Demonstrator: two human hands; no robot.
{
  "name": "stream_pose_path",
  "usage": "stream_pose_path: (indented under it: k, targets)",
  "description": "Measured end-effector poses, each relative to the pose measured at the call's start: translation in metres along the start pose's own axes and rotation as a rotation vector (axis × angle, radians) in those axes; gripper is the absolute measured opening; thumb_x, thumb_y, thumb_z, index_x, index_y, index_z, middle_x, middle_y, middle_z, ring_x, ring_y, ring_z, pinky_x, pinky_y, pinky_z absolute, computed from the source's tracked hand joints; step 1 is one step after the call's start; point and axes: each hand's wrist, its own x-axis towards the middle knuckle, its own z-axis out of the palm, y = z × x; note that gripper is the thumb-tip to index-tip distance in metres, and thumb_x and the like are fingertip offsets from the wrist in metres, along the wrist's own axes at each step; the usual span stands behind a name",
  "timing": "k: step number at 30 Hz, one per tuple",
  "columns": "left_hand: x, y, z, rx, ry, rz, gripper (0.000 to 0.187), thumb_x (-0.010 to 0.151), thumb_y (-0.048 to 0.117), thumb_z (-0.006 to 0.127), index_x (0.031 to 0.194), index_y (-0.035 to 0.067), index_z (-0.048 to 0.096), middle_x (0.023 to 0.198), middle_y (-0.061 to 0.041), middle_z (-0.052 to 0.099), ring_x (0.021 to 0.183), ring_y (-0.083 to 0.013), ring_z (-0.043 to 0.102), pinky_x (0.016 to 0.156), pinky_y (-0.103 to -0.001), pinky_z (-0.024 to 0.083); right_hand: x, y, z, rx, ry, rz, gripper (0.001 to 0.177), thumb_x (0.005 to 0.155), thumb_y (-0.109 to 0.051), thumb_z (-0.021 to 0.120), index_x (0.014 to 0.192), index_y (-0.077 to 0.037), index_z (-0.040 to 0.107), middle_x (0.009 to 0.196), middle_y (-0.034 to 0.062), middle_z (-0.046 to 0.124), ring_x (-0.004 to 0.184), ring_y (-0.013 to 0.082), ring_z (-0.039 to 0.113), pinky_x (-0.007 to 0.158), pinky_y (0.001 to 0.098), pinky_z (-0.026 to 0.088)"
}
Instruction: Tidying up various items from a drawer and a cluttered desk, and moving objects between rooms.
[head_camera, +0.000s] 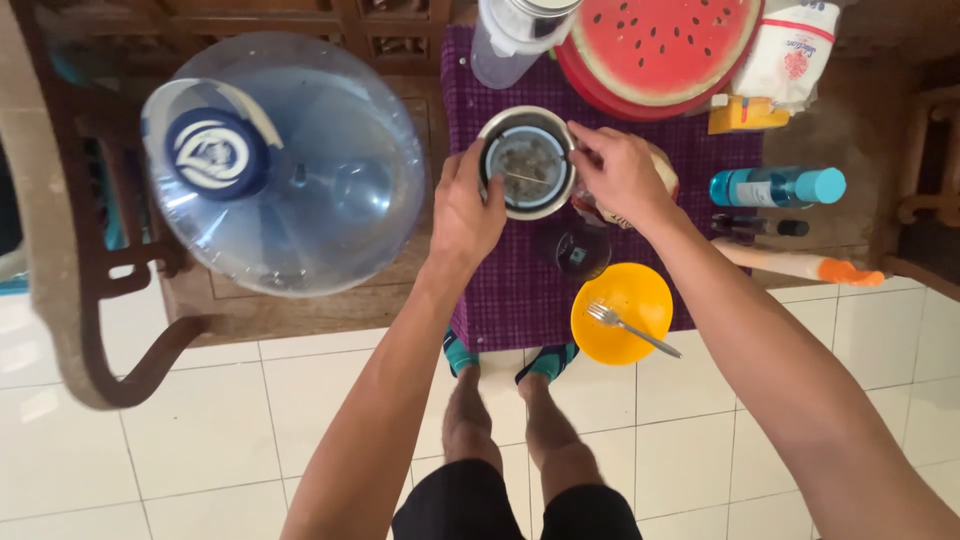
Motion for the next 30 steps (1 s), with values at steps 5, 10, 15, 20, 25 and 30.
stream_pose_path:
  k: [5, 10, 15, 20, 25, 30]
  targets:
    - [0.016, -0.042, 0.034, 0.002, -0.011, -0.082, 0.05, 0.091, 0.004, 0.069, 0.139, -0.001, 0.054, 0.131, -0.029, 0.061, 0.114, -0.0452, 0.065, 0.096, -0.048, 0.056, 0.021, 0.019, 0.027, 0.181, -0.049, 0.145, 0.039, 0.096, -0.012, 0.071, 0.135, -0.005, 0.067, 0.1, 0.018, 0.074, 0.081, 0.0276, 0.075, 0.074, 0.0369, 0.057]
    - [0.015, -0.082, 0.05, 0.068, -0.024, -0.049, 0.056, 0.087, 0.007, 0.074, 0.139, -0.001, 0.054, 0.136, -0.031, 0.059, 0.124, -0.0492, 0.06, 0.108, -0.051, 0.049, 0.023, 0.041, 0.061, 0.254, -0.098, 0.195, 0.042, 0.097, -0.01, 0.069, 0.138, -0.004, 0.062, 0.111, 0.0185, 0.073, 0.086, 0.0259, 0.077, 0.078, 0.0358, 0.059]
    - [0.009, -0.08, 0.041, 0.086, -0.088, -0.07, 0.06, 0.091, 0.012, 0.075, 0.144, -0.001, 0.051, 0.148, -0.034, 0.05, 0.133, -0.0512, 0.053, 0.113, -0.052, 0.044, 0.005, 0.054, 0.063, 0.249, -0.064, 0.064, 0.05, 0.098, -0.006, 0.068, 0.146, -0.001, 0.059, 0.124, 0.0225, 0.07, 0.101, 0.0286, 0.073, 0.086, 0.0373, 0.057]
    - [-0.014, -0.047, 0.025, 0.183, -0.063, -0.024, 0.053, 0.092, 0.011, 0.073, 0.141, 0.002, 0.056, 0.148, -0.034, 0.05, 0.132, -0.0509, 0.051, 0.112, -0.054, 0.043, -0.031, 0.017, 0.015, 0.288, -0.163, 0.138, 0.051, 0.096, -0.023, 0.072, 0.142, -0.004, 0.059, 0.129, 0.0165, 0.069, 0.099, 0.026, 0.075, 0.087, 0.0365, 0.059]
    - [-0.051, -0.016, 0.01, 0.138, -0.08, 0.02, 0.047, 0.093, 0.009, 0.07, 0.139, 0.003, 0.058, 0.145, -0.027, 0.056, 0.134, -0.0468, 0.054, 0.112, -0.051, 0.046, -0.072, -0.015, -0.023, 0.315, -0.4, -0.01, 0.071, 0.084, -0.042, 0.084, 0.141, -0.007, 0.06, 0.138, 0.0167, 0.062, 0.123, 0.0308, 0.066, 0.103, 0.0417, 0.053]
    - [-0.078, -0.005, 0.007, 0.126, -0.072, 0.004, 0.041, 0.096, 0.007, 0.07, 0.135, 0.001, 0.061, 0.141, -0.024, 0.061, 0.132, -0.0427, 0.058, 0.112, -0.047, 0.048, -0.1, -0.024, -0.02, -0.007, -0.337, -0.319, 0.101, 0.064, -0.045, 0.092, 0.15, -0.012, 0.049, 0.144, 0.0183, 0.055, 0.137, 0.0369, 0.048, 0.11, 0.0489, 0.044]
